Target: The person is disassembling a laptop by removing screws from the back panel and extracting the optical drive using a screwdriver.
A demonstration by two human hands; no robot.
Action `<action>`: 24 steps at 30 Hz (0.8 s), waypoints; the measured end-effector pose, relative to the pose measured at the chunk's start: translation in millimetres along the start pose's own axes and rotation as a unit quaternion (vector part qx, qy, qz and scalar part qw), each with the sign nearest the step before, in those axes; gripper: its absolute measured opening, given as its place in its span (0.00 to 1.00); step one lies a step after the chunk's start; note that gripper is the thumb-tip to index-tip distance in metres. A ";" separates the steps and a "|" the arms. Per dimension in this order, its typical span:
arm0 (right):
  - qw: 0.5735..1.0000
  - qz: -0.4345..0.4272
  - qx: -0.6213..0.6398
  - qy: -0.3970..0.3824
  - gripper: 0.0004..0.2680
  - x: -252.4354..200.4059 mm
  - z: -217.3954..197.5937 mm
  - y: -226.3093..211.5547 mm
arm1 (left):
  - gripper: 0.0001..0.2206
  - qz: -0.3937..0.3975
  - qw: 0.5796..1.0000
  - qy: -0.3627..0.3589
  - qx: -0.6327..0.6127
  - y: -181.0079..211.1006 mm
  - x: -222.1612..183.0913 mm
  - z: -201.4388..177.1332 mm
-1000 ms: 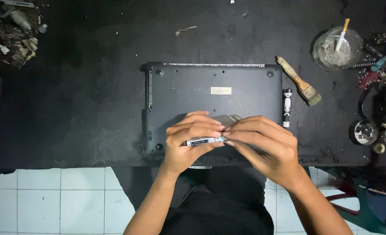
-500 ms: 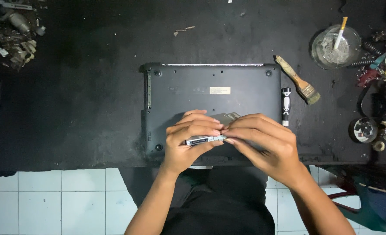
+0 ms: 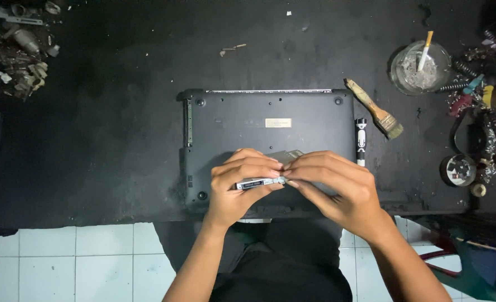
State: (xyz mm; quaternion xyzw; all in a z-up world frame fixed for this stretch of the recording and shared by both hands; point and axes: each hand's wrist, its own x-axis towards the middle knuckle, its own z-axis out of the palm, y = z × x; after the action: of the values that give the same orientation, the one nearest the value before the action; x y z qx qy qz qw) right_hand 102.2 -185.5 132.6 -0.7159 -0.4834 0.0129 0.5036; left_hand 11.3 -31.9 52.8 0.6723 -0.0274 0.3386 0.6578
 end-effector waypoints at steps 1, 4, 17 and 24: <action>1.000 0.000 0.000 0.000 0.05 0.3 -0.6 0.6 | 0.06 0.000 1.000 0.000 0.000 0.7 0.9 0.0; 1.000 -0.001 -0.006 -0.010 0.06 1.6 -1.7 1.2 | 0.06 0.004 1.000 0.003 -0.006 2.2 2.7 0.6; 0.935 0.251 -0.242 0.070 0.10 -43.4 -47.9 61.7 | 0.05 -0.025 0.999 0.032 0.010 -3.9 14.1 1.7; 0.895 0.364 -0.258 0.015 0.15 -48.8 -47.9 60.9 | 0.08 -0.221 0.968 0.104 0.052 -7.6 37.6 -2.1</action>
State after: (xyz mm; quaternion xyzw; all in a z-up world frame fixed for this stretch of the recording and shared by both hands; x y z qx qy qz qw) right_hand 141.8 -255.4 88.6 -0.9468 -0.1675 0.0593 0.2682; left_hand 43.1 -13.7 64.5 0.6557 0.2081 0.2537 0.6800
